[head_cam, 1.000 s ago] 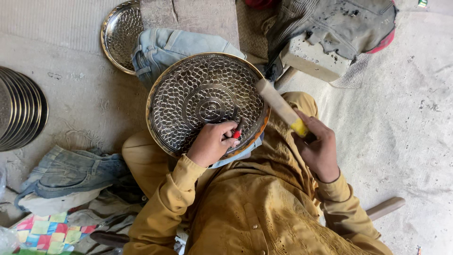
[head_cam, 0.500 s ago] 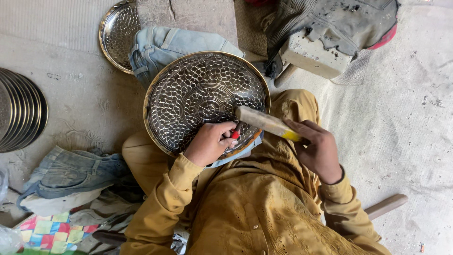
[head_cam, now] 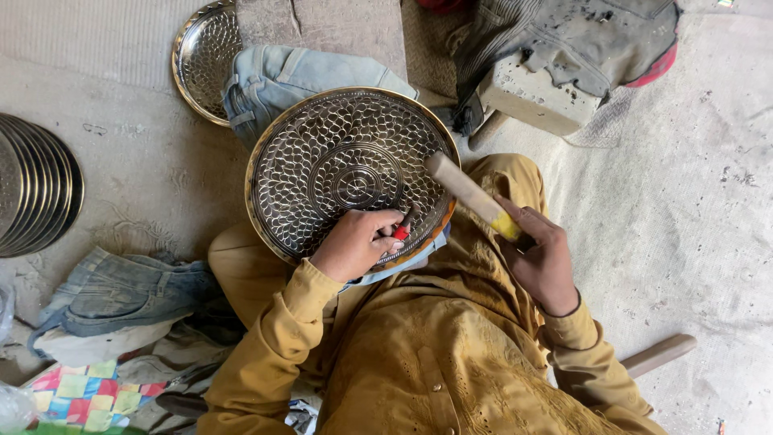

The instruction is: The person sits cross-legged on the floor with a decorative brass plate on their lap and hammers a small punch against the plate's surface, working the pattern across the dish while steadying the punch with the other hand. Stacks of finished brass dishes sit beside them on the floor.

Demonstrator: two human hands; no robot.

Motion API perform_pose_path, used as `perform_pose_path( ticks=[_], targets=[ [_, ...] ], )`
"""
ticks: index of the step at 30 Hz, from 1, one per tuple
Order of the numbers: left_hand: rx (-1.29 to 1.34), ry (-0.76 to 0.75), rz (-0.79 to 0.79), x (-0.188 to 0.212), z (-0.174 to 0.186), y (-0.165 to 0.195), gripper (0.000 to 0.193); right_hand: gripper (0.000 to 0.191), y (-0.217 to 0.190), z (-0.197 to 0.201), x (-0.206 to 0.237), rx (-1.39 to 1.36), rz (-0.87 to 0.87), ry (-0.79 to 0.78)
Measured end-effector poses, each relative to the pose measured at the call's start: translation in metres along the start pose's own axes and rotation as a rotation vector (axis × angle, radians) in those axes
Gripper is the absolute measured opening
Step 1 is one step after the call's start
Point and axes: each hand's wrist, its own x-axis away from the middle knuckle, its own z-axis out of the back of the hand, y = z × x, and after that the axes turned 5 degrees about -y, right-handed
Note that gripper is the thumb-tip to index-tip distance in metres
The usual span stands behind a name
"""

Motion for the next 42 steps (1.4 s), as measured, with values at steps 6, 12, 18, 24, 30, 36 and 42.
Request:
perform_pose_path(
  ticks=[6,12,18,24,30,36,42],
  targets=[
    [0.047,-0.052,0.095,-0.001,0.002,0.004,0.035,0.059,-0.008,-0.007,0.003,-0.155,-0.065,0.118],
    [0.162,0.084,0.114,0.007,-0.003,0.015,0.026,0.057,0.013,0.001,0.023,-0.123,-0.027,0.055],
    [0.174,0.487,-0.015,0.026,-0.025,0.028,0.016,0.033,0.049,-0.017,0.052,-0.716,0.001,0.222],
    [0.035,0.635,-0.146,0.033,-0.045,0.033,0.017,0.038,0.066,-0.043,0.061,-0.791,0.129,0.247],
    [-0.043,0.753,-0.184,0.043,-0.069,0.033,0.014,0.049,0.065,-0.057,0.070,-0.803,-0.131,0.082],
    [-0.099,0.824,-0.242,0.044,-0.085,0.019,0.017,0.054,0.067,-0.059,0.081,-0.813,-0.029,0.056],
    [-0.193,0.939,-0.380,0.048,-0.098,-0.006,0.017,0.052,0.073,-0.076,0.095,-0.839,-0.113,0.143]
  ],
)
